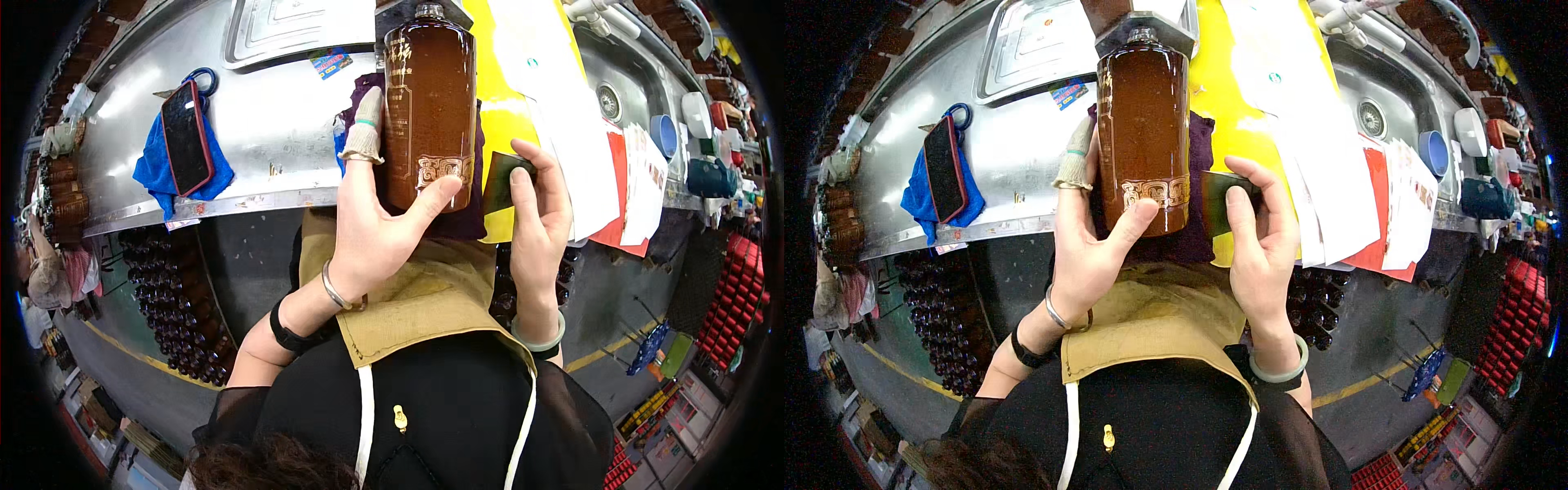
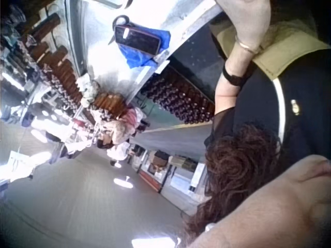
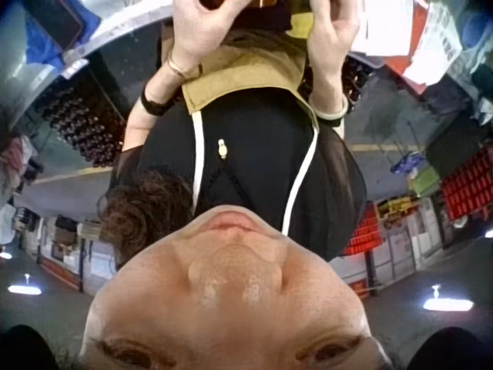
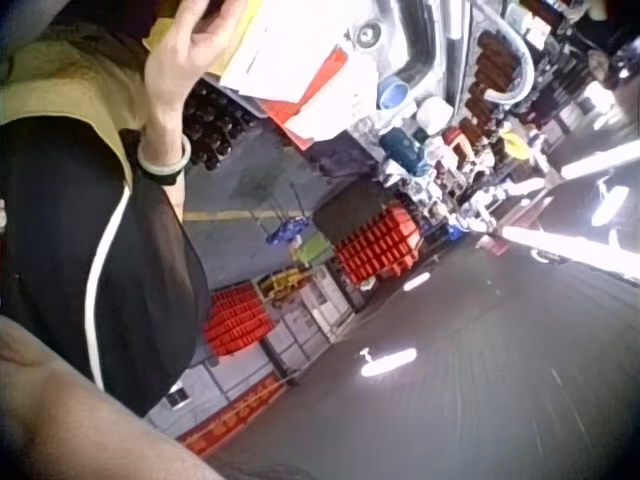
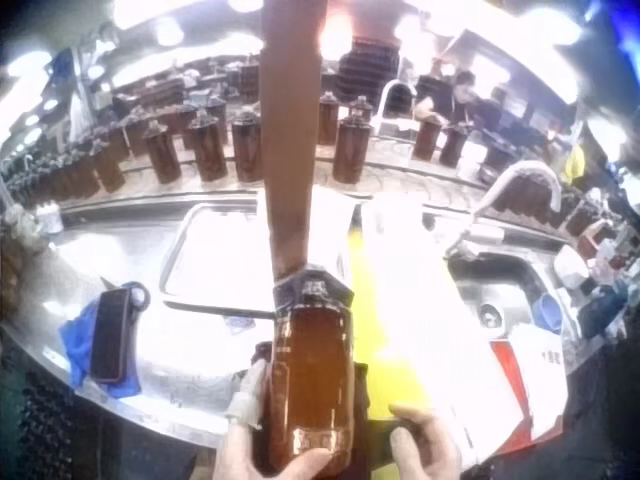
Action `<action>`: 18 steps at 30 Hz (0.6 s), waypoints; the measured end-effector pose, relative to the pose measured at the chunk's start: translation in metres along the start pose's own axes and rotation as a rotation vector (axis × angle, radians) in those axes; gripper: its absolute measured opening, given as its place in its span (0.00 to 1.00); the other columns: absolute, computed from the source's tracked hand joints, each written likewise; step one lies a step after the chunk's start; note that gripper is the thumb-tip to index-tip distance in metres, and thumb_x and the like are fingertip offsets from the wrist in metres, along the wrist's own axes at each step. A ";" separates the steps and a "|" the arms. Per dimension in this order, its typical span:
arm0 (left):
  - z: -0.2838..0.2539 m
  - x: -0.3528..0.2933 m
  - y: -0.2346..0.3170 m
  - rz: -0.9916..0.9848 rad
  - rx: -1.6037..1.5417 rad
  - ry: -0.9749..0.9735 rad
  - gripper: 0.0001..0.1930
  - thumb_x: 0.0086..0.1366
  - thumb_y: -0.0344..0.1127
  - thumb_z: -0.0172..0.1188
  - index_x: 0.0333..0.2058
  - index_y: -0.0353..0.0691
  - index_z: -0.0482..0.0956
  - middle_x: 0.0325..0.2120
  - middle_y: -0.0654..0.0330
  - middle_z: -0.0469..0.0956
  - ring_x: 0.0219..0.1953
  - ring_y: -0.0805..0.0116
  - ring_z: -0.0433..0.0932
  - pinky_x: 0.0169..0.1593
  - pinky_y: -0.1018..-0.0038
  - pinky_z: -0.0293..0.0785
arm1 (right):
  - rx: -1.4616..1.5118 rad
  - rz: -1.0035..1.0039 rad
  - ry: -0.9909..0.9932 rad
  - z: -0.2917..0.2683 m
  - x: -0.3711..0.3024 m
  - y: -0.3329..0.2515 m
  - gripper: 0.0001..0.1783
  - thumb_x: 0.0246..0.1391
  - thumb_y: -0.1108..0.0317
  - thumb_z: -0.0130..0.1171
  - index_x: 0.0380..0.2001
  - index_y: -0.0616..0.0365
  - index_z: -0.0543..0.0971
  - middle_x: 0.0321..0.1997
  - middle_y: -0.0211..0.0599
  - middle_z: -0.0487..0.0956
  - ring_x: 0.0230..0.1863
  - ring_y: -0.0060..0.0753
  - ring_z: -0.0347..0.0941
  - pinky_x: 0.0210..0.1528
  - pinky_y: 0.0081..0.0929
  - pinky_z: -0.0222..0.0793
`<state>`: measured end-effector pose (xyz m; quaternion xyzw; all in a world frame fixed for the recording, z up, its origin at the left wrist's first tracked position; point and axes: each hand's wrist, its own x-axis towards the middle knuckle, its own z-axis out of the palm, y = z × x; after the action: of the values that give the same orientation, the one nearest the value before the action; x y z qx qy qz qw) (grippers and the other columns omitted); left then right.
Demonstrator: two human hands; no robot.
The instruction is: Applying adhesive labels to bottles and using a tool to smooth them out.
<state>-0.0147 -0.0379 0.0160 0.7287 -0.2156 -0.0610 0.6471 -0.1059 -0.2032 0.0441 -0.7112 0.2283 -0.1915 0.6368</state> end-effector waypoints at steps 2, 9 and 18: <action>0.004 0.002 0.007 -0.071 -0.098 0.002 0.46 0.66 0.32 0.71 0.74 0.25 0.52 0.67 0.43 0.68 0.67 0.57 0.70 0.70 0.62 0.66 | 0.004 -0.022 0.018 0.003 0.001 -0.001 0.17 0.70 0.78 0.56 0.59 0.67 0.76 0.57 0.37 0.79 0.60 0.24 0.72 0.65 0.25 0.65; 0.004 0.001 0.003 -0.076 -0.236 -0.006 0.38 0.73 0.30 0.62 0.74 0.25 0.52 0.70 0.44 0.64 0.70 0.59 0.66 0.73 0.65 0.61 | 0.030 0.060 -0.046 -0.013 0.007 0.010 0.16 0.67 0.79 0.61 0.56 0.67 0.77 0.54 0.36 0.80 0.54 0.23 0.76 0.59 0.22 0.71; 0.005 0.001 0.002 -0.070 -0.250 0.014 0.36 0.75 0.30 0.60 0.74 0.24 0.54 0.69 0.44 0.66 0.69 0.59 0.68 0.72 0.65 0.62 | 0.088 -0.021 -0.061 -0.004 0.012 0.006 0.16 0.64 0.81 0.63 0.54 0.66 0.77 0.51 0.35 0.80 0.52 0.23 0.76 0.59 0.22 0.71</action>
<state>-0.0164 -0.0431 0.0175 0.6499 -0.1762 -0.1047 0.7318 -0.0991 -0.2140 0.0385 -0.6904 0.1925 -0.1863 0.6720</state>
